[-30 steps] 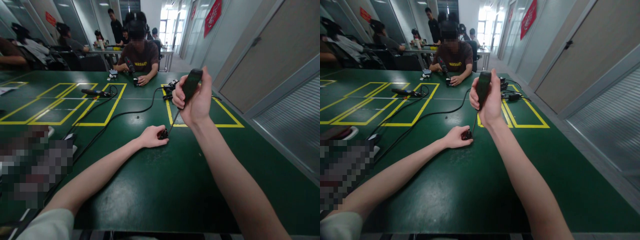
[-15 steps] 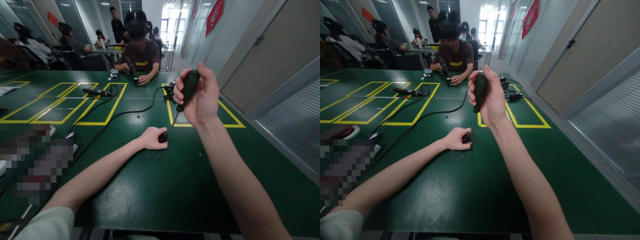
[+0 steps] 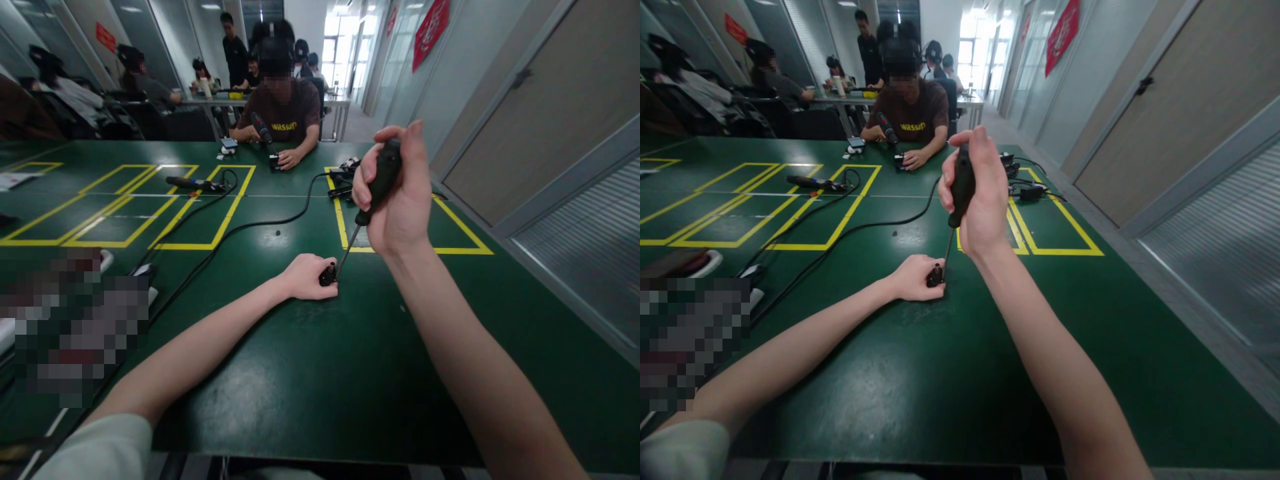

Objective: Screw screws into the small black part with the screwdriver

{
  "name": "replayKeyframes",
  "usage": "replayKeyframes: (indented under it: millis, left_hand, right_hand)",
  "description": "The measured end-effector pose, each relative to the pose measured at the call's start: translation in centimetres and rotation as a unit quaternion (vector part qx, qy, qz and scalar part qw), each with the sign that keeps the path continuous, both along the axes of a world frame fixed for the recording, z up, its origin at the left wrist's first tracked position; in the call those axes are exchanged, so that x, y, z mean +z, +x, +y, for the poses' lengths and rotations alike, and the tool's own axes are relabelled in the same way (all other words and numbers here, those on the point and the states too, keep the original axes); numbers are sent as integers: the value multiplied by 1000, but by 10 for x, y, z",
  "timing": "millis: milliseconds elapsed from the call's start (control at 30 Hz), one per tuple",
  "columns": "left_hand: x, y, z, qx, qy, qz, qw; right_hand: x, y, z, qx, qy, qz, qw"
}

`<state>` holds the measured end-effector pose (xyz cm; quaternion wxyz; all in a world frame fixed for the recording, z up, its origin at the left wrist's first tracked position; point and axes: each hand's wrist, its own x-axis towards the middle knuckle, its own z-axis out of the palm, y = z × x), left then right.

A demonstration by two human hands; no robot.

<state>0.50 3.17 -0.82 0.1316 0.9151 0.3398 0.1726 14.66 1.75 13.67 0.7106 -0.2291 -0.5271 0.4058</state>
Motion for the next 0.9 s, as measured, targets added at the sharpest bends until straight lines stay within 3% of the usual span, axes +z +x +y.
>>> replayKeyframes:
  millis: [200, 533, 900]
  left_hand:
    - [0, -1, 0, -4, -2, 3, 1000]
    - [-2, -2, -1, -18, 3, -4, 1000]
    - [0, -1, -2, -14, -4, 4, 1000]
  right_hand:
    - [-11, -4, -3, -30, 10, 23, 999]
    - [-9, 29, -1, -66, 11, -169, 983]
    - [-12, 38, -9, -137, 82, -182, 970]
